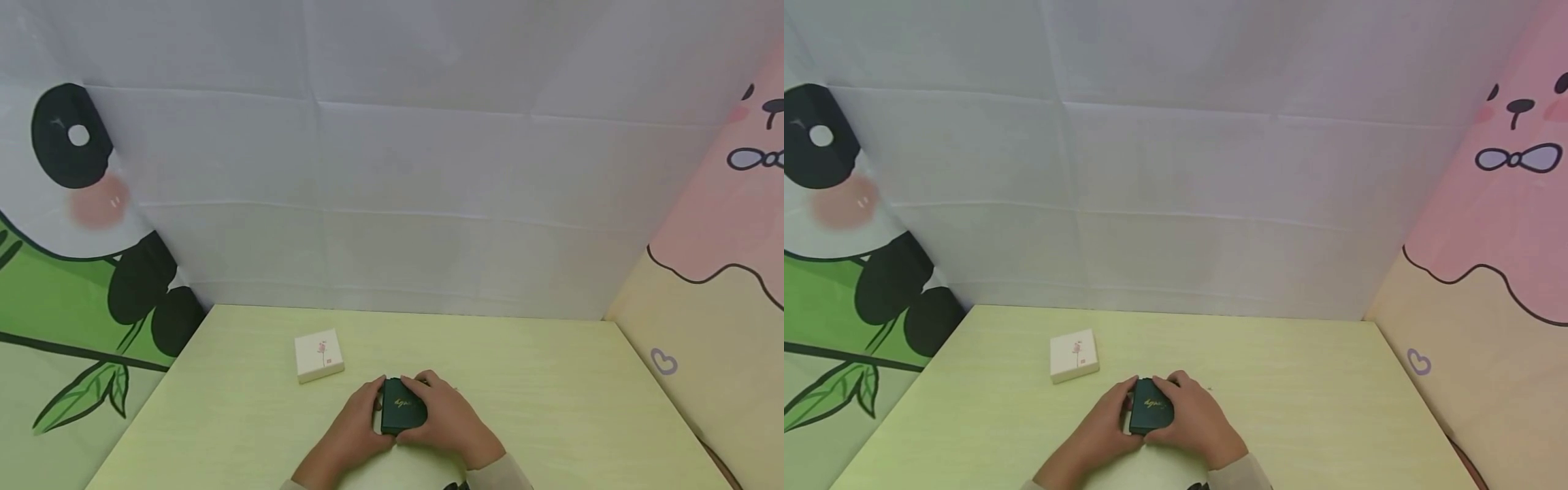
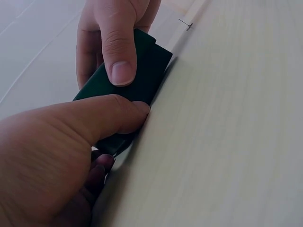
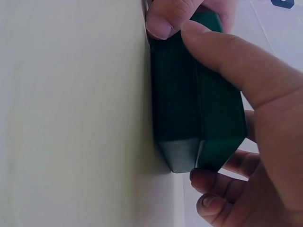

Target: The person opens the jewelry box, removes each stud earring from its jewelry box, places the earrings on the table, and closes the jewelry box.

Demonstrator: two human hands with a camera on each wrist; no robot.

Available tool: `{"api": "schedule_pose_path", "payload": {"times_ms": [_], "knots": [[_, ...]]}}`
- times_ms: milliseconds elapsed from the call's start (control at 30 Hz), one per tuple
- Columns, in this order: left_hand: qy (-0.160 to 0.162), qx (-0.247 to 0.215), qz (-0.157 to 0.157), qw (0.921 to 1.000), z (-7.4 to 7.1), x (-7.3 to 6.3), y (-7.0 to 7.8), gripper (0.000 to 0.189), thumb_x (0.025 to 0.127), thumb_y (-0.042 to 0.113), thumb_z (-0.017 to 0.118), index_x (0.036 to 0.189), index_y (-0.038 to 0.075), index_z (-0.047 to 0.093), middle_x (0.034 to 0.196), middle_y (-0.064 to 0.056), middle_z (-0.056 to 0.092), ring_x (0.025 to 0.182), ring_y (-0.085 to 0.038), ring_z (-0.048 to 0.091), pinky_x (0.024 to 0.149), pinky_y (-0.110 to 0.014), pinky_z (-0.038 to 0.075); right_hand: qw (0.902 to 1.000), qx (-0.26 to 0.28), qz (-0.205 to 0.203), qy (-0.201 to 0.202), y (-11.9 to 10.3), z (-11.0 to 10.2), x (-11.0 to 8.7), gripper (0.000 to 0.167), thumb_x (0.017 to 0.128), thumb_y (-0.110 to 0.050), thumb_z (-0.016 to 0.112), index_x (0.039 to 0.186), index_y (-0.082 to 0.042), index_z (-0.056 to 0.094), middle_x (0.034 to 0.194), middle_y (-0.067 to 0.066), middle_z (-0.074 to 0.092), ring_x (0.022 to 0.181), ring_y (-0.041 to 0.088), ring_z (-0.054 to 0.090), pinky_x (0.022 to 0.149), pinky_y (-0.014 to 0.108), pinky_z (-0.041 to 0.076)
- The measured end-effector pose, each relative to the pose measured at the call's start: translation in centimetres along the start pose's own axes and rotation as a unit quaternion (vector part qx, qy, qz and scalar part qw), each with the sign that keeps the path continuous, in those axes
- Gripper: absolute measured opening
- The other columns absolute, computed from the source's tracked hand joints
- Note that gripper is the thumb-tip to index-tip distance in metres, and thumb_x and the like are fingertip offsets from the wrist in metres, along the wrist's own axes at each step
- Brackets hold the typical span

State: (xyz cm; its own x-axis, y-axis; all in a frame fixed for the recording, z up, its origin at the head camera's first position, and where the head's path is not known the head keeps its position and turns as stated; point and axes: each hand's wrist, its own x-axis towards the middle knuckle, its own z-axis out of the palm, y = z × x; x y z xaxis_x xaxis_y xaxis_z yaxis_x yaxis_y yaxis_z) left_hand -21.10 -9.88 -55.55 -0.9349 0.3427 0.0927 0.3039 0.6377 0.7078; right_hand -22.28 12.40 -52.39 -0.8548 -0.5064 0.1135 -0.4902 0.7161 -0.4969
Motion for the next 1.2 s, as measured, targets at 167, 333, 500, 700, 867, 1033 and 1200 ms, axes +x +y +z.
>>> {"api": "schedule_pose_path", "payload": {"times_ms": [167, 333, 500, 700, 867, 1033, 1200], "knots": [[0.003, 0.003, 0.003, 1.0, 0.05, -0.04, 0.04, 0.103, 0.075, 0.027, 0.09, 0.156, -0.004, 0.034, 0.145, -0.014, 0.05, 0.127, -0.025, 0.051, 0.108, -0.053, 0.042, 1.0, 0.004, -0.001, -0.001, 0.09, 0.12, 0.0, 0.094, 0.073, -0.061, 0.087, 0.151, -0.021, 0.054, 0.131, -0.002, 0.053, 0.111, 0.019, 0.057, 0.092, 0.044, 0.051], [0.006, 0.003, 0.008, 0.9999, 0.03, -0.13, 0.2, 0.102, 0.075, 0.027, 0.091, 0.155, -0.004, 0.035, 0.144, -0.013, 0.051, 0.123, -0.024, 0.052, 0.106, -0.052, 0.043, 0.9999, 0.011, 0.002, -0.002, 0.15, 0.21, 0.03, 0.095, 0.071, -0.062, 0.087, 0.151, -0.022, 0.054, 0.13, -0.004, 0.052, 0.11, 0.017, 0.057, 0.092, 0.043, 0.051], [0.008, 0.008, 0.012, 0.9999, 0.04, -0.16, 0.22, 0.102, 0.075, 0.027, 0.091, 0.155, -0.004, 0.036, 0.142, -0.012, 0.052, 0.119, -0.022, 0.052, 0.106, -0.051, 0.043, 1.0, 0.006, 0.003, -0.004, 0.1, 0.23, 0.08, 0.096, 0.07, -0.063, 0.088, 0.15, -0.022, 0.055, 0.13, -0.003, 0.053, 0.11, 0.017, 0.057, 0.092, 0.044, 0.051], [0.012, 0.014, 0.018, 0.9997, 0.04, -0.22, 0.22, 0.102, 0.074, 0.028, 0.091, 0.154, -0.004, 0.037, 0.138, -0.009, 0.053, 0.115, -0.02, 0.052, 0.104, -0.049, 0.044, 1.0, 0.003, 0.002, -0.008, 0.12, 0.39, 0.12, 0.096, 0.068, -0.061, 0.09, 0.149, -0.022, 0.056, 0.128, -0.004, 0.053, 0.108, 0.016, 0.057, 0.091, 0.043, 0.051], [0.02, 0.021, 0.031, 0.9991, 0.01, -0.38, 0.28, 0.101, 0.073, 0.029, 0.091, 0.152, -0.005, 0.039, 0.131, -0.005, 0.055, 0.109, -0.016, 0.053, 0.1, -0.045, 0.046, 1.0, 0.005, -0.005, -0.001, 0.27, 0.57, 0.17, 0.095, 0.067, -0.06, 0.091, 0.148, -0.022, 0.057, 0.126, -0.005, 0.053, 0.108, 0.015, 0.057, 0.091, 0.041, 0.051], [0.016, 0.011, 0.024, 0.9995, -0.1, -0.43, 0.43, 0.102, 0.073, 0.03, 0.091, 0.153, -0.004, 0.038, 0.134, -0.005, 0.053, 0.11, -0.016, 0.053, 0.1, -0.045, 0.046, 1.0, 0.004, -0.001, 0.002, 0.42, 0.69, 0.17, 0.095, 0.066, -0.06, 0.091, 0.147, -0.023, 0.057, 0.125, -0.006, 0.053, 0.107, 0.014, 0.056, 0.09, 0.041, 0.051], [0.014, 0.009, 0.018, 0.9997, -0.07, -0.31, 0.4, 0.101, 0.072, 0.03, 0.091, 0.153, -0.003, 0.039, 0.136, -0.006, 0.054, 0.111, -0.017, 0.053, 0.1, -0.046, 0.046, 1.0, 0.007, 0.0, 0.001, 0.45, 0.65, 0.16, 0.095, 0.067, -0.06, 0.091, 0.148, -0.023, 0.057, 0.126, -0.006, 0.053, 0.107, 0.014, 0.056, 0.09, 0.041, 0.051]]}}
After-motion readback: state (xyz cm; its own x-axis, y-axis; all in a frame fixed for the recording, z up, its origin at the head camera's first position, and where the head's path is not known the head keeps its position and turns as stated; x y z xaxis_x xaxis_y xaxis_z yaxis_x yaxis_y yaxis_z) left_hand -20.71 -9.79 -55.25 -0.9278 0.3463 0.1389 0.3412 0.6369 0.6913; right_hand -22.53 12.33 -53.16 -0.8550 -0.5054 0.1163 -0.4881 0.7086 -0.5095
